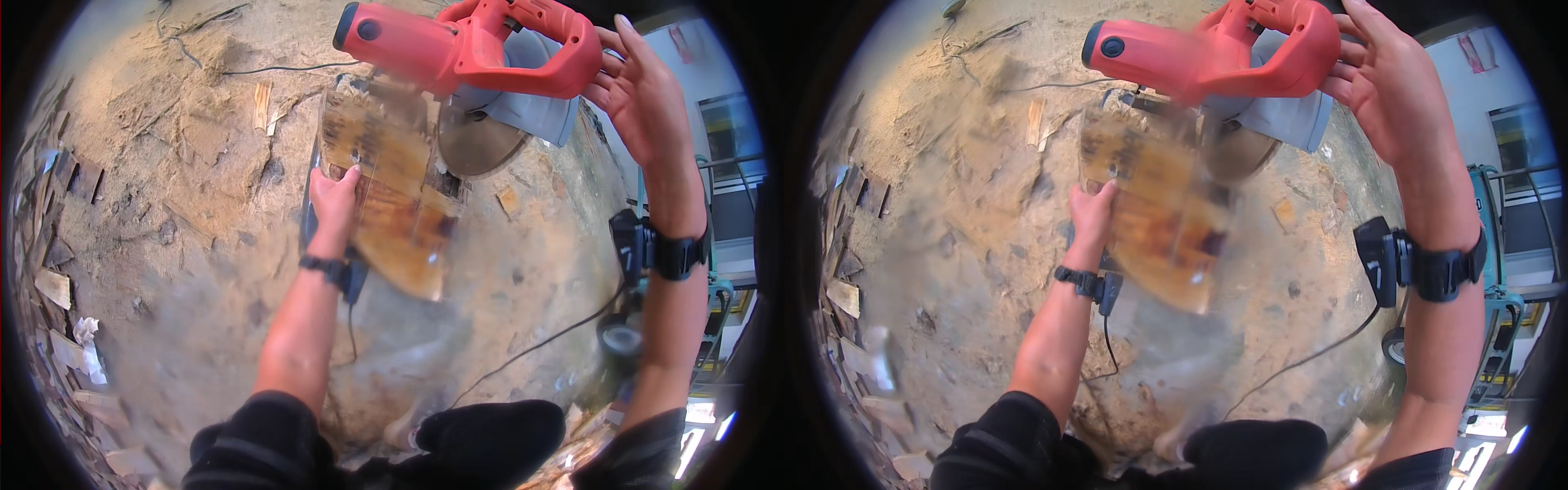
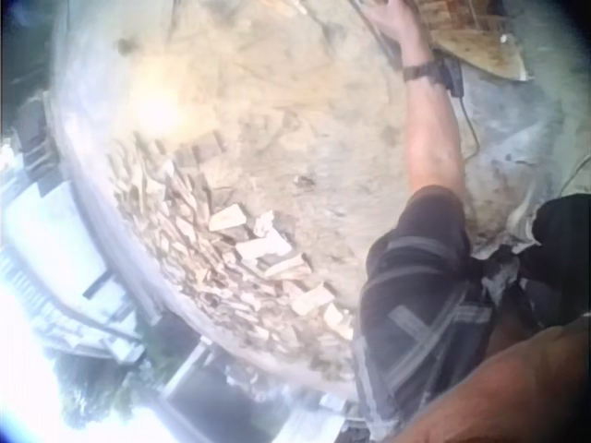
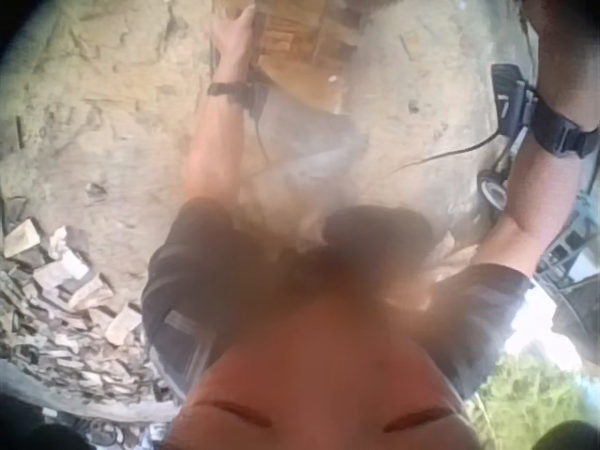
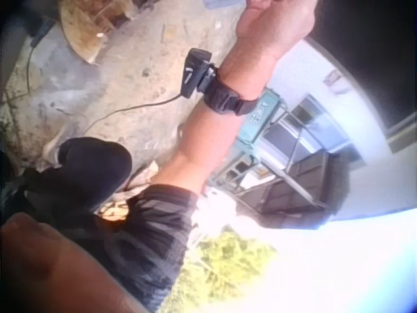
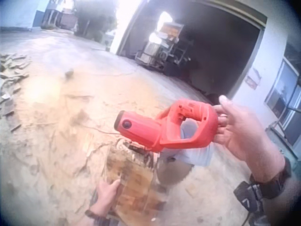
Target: The person uses a circular saw to cut a piece of wood into smaller sections and then discards the pieces onto a pile of wood scraps.
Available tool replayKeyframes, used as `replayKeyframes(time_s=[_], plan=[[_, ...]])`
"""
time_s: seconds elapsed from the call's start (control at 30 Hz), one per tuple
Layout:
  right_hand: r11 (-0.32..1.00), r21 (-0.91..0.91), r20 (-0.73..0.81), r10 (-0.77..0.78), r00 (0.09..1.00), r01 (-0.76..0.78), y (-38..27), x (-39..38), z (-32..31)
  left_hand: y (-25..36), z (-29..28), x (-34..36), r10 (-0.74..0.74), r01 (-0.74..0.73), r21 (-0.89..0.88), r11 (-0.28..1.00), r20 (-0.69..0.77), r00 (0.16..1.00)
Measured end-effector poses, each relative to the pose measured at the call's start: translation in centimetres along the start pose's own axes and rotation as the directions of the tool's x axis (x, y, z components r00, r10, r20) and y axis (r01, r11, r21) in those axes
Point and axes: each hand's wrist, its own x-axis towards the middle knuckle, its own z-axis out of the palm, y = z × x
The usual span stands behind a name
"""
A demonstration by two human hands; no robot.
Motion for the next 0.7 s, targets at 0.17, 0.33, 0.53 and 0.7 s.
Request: replayKeyframes(time_s=[0.17,0.33,0.53,0.7], plan=[[0.841,0.196,0.277,0.445,0.851,-0.504,-0.2,4.7,0.2,0.4,-0.1,0.2,0.000,0.009,0.151,0.989,-0.060,0.998],[0.766,0.392,0.333,0.398,0.855,-0.510,0.2,5.1,0.4,-1.6,-0.2,1.3,0.030,-0.024,0.102,0.995,-0.065,0.997],[0.676,0.374,0.573,0.370,0.731,-0.635,0.8,4.1,0.7,-3.7,-0.4,2.5,0.032,-0.028,0.087,0.996,-0.044,0.999],[0.745,0.231,0.556,0.426,0.713,-0.625,0.8,5.4,2.3,-4.3,-0.5,2.5,-0.008,0.008,-0.036,0.999,0.013,1.000]])
